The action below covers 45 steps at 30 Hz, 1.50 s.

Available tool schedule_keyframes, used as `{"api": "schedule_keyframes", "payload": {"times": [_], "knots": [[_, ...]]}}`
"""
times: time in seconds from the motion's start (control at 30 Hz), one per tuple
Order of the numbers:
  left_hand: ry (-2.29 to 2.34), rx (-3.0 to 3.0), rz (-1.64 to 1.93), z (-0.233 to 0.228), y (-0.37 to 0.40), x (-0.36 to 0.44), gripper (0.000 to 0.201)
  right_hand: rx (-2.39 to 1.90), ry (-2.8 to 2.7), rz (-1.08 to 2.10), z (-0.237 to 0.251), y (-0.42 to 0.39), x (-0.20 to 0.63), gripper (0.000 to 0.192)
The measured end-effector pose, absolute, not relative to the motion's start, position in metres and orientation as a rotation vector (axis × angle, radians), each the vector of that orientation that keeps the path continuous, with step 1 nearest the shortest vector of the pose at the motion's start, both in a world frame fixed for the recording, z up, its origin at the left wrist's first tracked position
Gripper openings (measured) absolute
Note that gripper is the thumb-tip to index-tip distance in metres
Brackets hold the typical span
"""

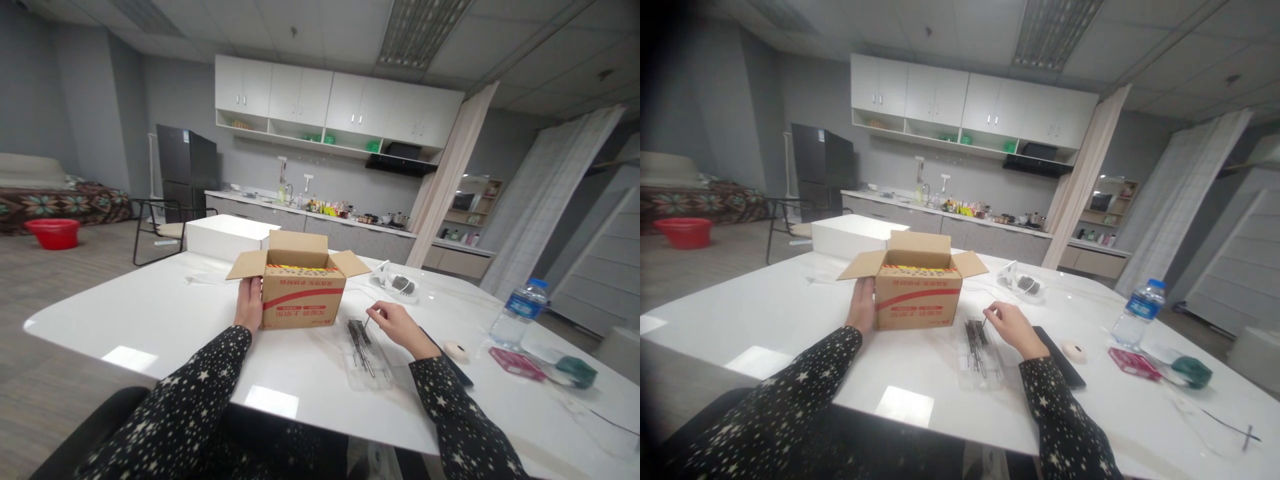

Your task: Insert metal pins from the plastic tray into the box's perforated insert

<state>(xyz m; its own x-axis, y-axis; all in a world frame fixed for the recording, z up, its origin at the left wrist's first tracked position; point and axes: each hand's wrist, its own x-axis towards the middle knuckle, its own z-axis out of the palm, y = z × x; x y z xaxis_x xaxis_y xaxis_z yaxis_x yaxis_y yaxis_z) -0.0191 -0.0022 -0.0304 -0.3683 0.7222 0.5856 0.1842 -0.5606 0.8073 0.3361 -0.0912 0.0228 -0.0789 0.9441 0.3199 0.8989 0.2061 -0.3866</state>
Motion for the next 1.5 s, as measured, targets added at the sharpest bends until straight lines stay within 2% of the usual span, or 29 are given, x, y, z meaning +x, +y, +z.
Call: {"api": "schedule_keyframes", "payload": {"times": [0.33,0.53,0.93,1.07,1.3,1.5], "knots": [[1.210,1.447,1.952,-0.029,-0.007,-0.024,0.039,-1.644,-2.046,0.233,0.018,-0.091,0.326,0.033],[1.244,1.409,1.993,-0.026,-0.009,-0.026,0.030,-1.621,-2.083,0.225,0.015,-0.089,0.326,0.033],[1.281,1.356,2.048,-0.019,-0.017,-0.027,0.026,-1.609,-2.081,0.224,0.015,-0.091,0.324,0.035],[1.361,1.503,2.077,-0.014,-0.025,-0.030,0.022,-1.607,-2.076,0.215,0.016,-0.092,0.323,0.035],[1.242,2.098,2.155,-0.011,-0.046,-0.030,0.034,-1.616,-2.076,0.217,0.016,-0.092,0.323,0.035],[1.061,2.496,2.092,-0.007,-0.058,-0.024,0.027,-1.610,-2.077,0.212,0.016,-0.093,0.321,0.036]]}}
